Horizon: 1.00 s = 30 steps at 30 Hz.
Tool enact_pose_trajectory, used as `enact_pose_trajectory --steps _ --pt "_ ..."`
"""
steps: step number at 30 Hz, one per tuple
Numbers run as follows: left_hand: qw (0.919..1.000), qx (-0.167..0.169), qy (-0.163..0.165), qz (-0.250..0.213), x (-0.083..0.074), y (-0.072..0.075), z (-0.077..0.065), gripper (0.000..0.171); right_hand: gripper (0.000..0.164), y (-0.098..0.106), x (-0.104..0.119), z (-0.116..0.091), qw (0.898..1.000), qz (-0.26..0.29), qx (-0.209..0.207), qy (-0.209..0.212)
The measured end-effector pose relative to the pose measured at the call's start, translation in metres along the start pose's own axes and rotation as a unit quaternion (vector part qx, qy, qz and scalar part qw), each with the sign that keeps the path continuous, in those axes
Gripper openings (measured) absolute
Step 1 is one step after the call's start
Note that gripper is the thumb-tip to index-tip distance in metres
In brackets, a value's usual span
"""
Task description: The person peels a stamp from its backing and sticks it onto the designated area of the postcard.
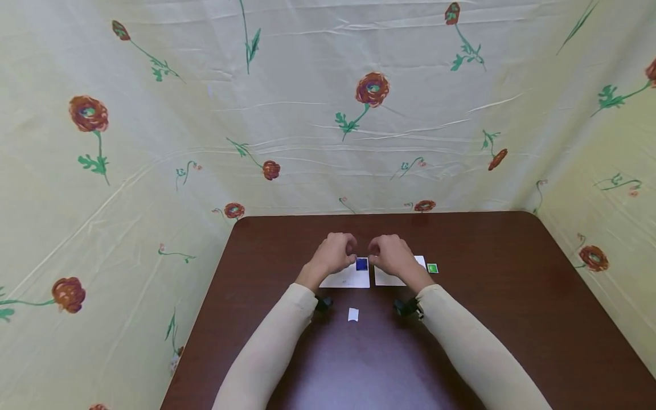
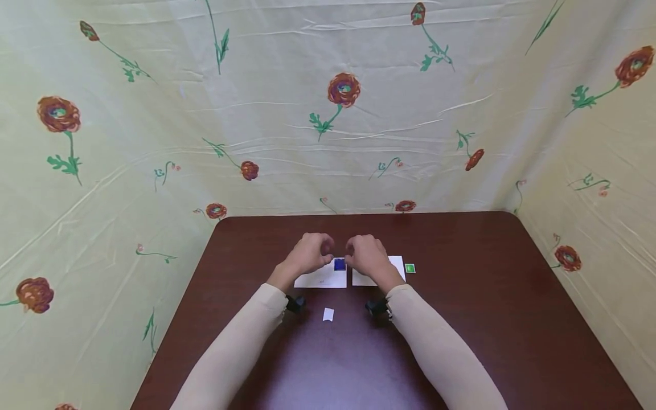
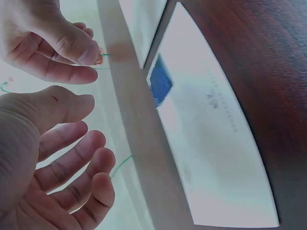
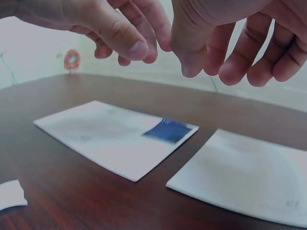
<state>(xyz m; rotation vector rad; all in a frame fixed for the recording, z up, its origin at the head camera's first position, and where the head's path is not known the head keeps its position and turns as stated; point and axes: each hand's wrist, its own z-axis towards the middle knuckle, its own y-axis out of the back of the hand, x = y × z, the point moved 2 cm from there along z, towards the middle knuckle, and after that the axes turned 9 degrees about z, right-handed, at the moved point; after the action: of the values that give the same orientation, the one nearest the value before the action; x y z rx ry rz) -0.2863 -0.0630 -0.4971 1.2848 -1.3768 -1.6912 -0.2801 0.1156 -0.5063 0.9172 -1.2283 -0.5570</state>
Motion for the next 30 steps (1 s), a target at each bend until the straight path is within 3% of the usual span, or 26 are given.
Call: enact_pose_trajectory --steps 10,16,30 --pt "0.9994 -0.020 -0.019 0.022 -0.009 0.011 0.000 0.047 0.020 0.027 0.005 -0.005 1.000 0.010 -0.011 -0.006" --pt "0.9995 -0.008 -0.025 0.016 -0.015 0.011 -0.001 0.054 0.020 0.037 0.003 -0.007 1.000 0.000 -0.022 0.000" --pt "0.9989 -0.018 -0.037 0.023 -0.027 0.010 -0.003 0.067 0.020 0.053 -0.002 -0.013 0.999 0.018 -0.032 -0.017"
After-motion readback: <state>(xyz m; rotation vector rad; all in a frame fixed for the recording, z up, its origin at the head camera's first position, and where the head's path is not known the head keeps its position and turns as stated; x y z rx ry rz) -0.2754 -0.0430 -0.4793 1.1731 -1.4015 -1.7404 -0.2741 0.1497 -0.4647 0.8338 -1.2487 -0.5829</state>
